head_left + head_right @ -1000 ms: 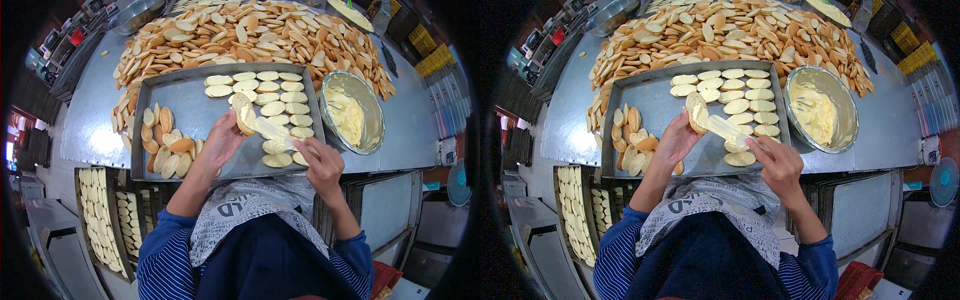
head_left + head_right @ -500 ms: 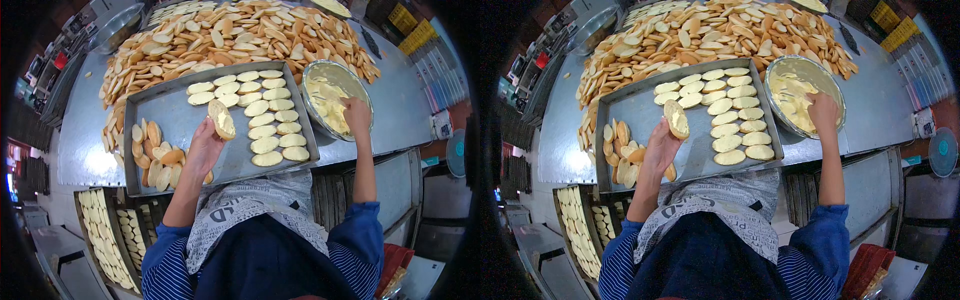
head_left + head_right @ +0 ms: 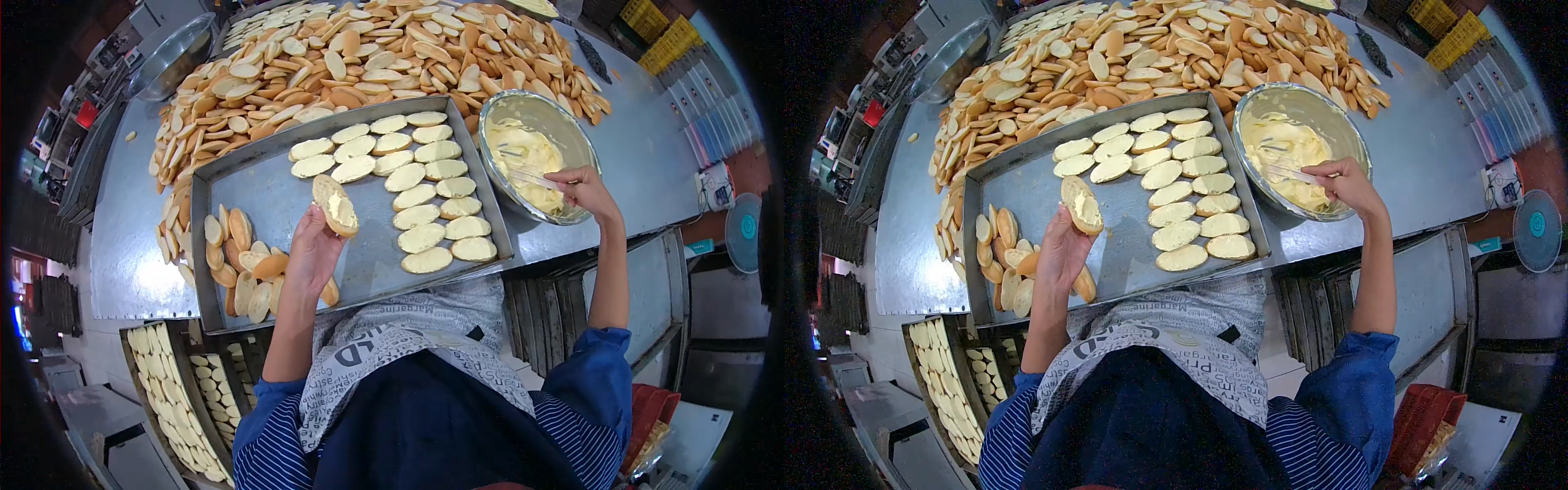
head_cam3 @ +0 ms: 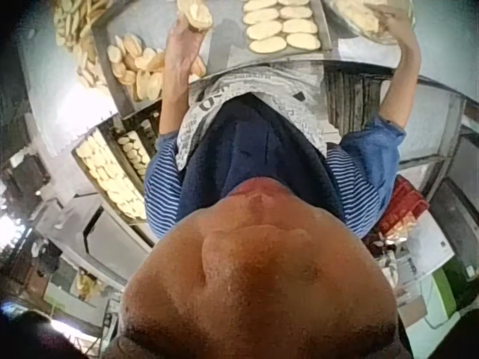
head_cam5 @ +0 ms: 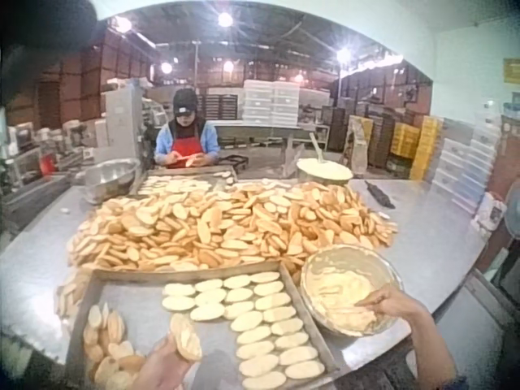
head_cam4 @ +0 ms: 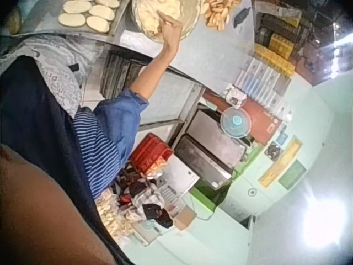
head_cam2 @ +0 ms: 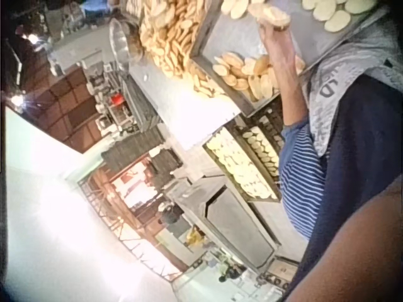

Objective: The person spreads a yellow cream onto small, oval-shaped biscuits using a plastic spatula. They pick up each biscuit from a pile, apply the cream to one side, and place it onto a metal tray. The process is repeated continuously throughout the clip.

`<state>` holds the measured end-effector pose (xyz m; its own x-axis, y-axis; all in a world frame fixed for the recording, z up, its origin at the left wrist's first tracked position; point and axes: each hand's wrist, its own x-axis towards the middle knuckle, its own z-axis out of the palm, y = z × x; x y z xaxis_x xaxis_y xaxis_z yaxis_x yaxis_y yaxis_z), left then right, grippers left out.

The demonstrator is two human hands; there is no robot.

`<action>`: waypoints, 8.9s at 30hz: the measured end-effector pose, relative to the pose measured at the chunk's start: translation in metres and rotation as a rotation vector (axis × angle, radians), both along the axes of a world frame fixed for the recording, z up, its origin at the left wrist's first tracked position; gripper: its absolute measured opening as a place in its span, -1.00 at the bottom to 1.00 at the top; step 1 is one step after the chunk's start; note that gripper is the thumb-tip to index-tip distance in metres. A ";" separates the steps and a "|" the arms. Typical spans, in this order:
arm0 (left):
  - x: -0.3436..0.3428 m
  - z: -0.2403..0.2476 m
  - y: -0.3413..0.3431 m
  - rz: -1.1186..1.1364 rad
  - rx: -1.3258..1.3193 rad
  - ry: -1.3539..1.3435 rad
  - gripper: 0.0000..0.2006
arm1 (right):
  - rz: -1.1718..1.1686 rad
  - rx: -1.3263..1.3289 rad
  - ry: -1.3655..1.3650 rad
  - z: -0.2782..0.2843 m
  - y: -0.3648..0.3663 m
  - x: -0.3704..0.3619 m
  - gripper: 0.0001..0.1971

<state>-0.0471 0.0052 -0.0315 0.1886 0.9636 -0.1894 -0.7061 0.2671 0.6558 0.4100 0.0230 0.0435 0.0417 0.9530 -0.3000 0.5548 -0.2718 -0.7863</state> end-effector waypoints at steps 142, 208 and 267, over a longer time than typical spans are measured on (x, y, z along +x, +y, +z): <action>-0.030 -0.060 0.080 -0.214 0.566 1.390 -0.50 | -0.200 0.679 0.038 -0.016 -0.081 -0.115 -0.69; -0.124 -0.003 -0.016 -0.230 0.493 1.994 -0.70 | -0.097 -0.099 0.168 -0.012 -0.005 0.016 -0.69; -0.095 -0.025 -0.023 -0.033 0.358 1.883 -0.77 | -0.123 -0.088 0.007 0.000 0.012 -0.008 -0.72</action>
<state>-0.1424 -0.0176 -0.0568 0.0229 0.9991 0.0369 0.8795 -0.0377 0.4744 0.4022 0.0353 0.0434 0.1545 0.9106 -0.3833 0.5076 -0.4060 -0.7599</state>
